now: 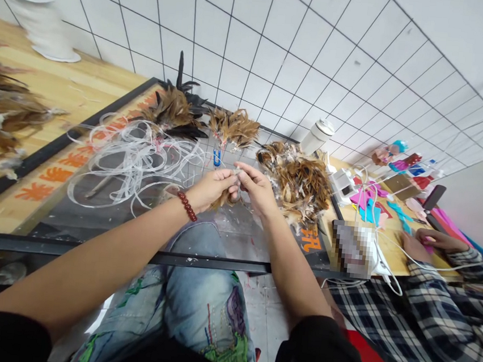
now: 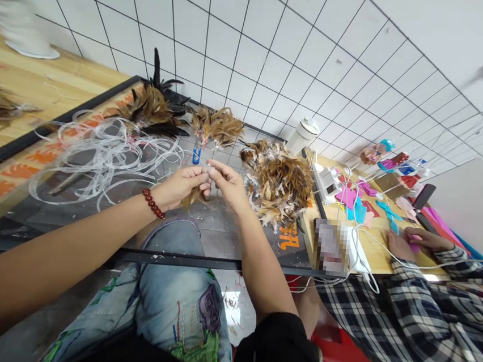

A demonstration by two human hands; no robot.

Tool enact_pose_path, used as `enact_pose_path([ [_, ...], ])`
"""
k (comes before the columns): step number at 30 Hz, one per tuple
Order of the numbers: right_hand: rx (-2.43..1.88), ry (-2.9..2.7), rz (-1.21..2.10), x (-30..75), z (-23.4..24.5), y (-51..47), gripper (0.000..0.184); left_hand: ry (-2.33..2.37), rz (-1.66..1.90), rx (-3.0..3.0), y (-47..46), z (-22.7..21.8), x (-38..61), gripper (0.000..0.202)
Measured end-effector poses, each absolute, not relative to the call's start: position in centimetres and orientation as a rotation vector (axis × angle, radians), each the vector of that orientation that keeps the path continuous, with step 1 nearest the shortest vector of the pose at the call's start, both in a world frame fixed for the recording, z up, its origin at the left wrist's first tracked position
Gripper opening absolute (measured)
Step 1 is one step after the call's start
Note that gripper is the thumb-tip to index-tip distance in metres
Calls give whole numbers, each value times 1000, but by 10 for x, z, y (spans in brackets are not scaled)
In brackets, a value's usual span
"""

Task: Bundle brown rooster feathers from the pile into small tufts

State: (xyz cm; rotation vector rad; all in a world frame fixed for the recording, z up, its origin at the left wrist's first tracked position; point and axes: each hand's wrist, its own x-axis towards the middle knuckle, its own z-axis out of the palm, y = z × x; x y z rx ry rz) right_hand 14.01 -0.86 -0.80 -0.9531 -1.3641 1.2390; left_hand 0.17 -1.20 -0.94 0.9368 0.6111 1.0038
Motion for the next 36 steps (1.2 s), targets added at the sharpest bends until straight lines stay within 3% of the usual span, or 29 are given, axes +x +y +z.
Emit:
enact_pose_path([
  [5, -914, -1403, 1186, 146, -9, -9, 22, 554, 883, 963, -14, -9, 0, 24],
  [11, -1023, -1427, 927, 146, -8, -6, 23, 733, 1066, 1142, -10, -14, 0, 16],
  [15, -1330, -1699, 785, 166, 5, -13, 27, 788, 1246, 955, -3, -13, -5, 17],
  [19, -1650, -2070, 858, 180, 10, -20, 27, 680, 1237, 714, 0, -9, -10, 16],
  [23, -1499, -2128, 862, 172, 8, -20, 17, 659, 1217, 665, -1, -7, -10, 16],
  [28, -1187, -1679, 355, 151, 5, -24, 21, 671, 1082, 642, -3, -10, -7, 15],
  [36, -1122, -2045, -159, 141, -12, -24, 20, 593, 1071, 601, -8, -9, -1, 14],
])
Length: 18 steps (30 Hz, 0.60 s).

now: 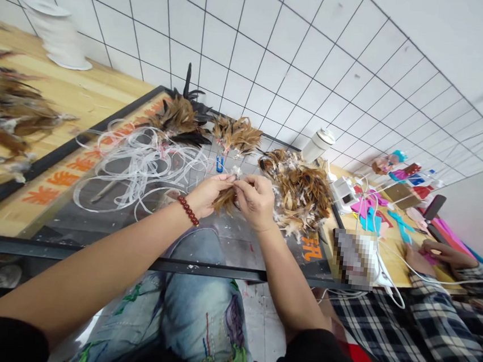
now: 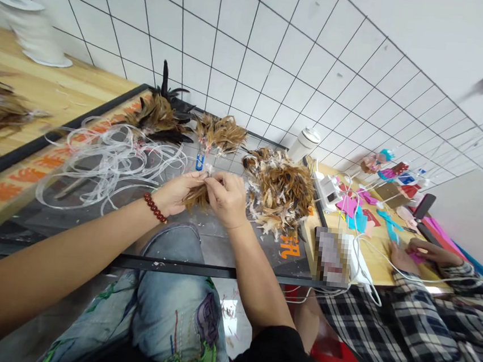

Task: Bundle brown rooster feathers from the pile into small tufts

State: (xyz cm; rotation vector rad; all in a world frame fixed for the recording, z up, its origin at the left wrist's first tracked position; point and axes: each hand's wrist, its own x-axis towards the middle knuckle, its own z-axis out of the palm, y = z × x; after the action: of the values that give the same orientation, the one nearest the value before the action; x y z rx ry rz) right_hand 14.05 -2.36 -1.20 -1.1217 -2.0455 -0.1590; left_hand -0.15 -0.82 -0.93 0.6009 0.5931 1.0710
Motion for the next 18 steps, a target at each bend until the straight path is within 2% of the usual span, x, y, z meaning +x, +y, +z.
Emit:
enact_pose_path([
  [4, -1137, -2070, -219, 141, -13, -22, 20, 546, 1049, 600, -7, -9, -4, 16],
  [12, -1103, -2051, -118, 138, -5, -26, 21, 587, 1055, 583, -5, -10, -3, 9],
  [18, -1081, -1879, 171, 138, -6, -21, 25, 764, 1231, 682, -4, -13, -1, 13],
])
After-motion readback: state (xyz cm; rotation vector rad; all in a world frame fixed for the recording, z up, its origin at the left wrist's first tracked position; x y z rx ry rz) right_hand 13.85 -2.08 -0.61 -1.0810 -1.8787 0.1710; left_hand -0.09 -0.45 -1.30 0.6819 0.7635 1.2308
